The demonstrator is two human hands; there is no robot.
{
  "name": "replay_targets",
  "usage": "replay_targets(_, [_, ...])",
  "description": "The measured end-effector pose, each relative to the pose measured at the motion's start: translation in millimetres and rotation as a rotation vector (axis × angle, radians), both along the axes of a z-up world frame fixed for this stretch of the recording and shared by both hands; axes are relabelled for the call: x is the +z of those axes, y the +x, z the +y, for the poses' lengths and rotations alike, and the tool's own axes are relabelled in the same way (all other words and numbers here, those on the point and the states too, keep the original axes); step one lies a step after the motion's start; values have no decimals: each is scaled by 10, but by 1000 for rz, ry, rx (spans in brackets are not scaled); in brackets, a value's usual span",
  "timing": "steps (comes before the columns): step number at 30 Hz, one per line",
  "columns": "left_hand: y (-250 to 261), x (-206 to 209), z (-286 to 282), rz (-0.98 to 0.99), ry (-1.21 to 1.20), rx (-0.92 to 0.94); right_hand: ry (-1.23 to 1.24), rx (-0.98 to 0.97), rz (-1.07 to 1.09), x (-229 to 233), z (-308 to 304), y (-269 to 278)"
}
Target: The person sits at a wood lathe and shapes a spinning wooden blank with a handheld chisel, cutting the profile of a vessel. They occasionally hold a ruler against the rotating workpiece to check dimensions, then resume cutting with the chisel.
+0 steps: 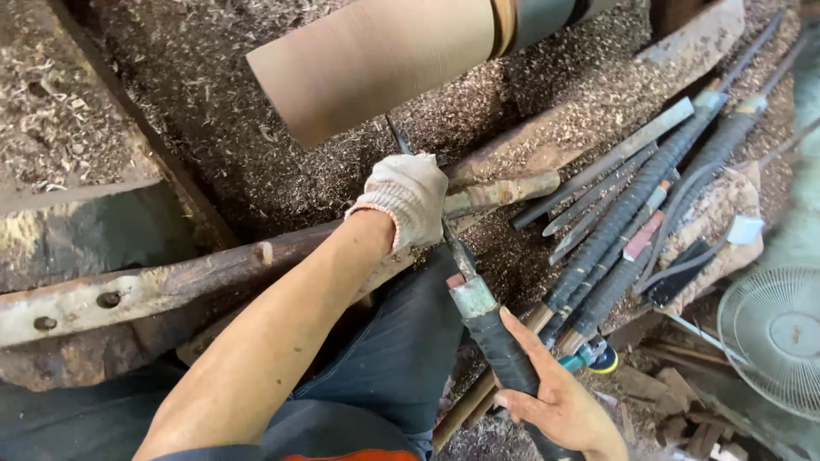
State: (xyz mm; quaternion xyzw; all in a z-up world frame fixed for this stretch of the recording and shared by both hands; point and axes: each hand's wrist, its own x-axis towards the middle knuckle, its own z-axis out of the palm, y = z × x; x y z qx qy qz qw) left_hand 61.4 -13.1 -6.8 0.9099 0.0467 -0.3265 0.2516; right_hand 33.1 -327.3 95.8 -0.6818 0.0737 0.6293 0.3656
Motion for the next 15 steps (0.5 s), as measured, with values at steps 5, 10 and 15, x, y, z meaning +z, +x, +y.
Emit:
replay_targets(5, [-16,-14,-29,-2,-20,32,-12,117,60,-78,-170,274])
replay_targets(10, [-41,-72,-59,-41,-11,90,22,146,60,-84,-178,376])
replay_targets(15, [-11,8,-39,-12,-36,70,-14,87,42,-49,-100,193])
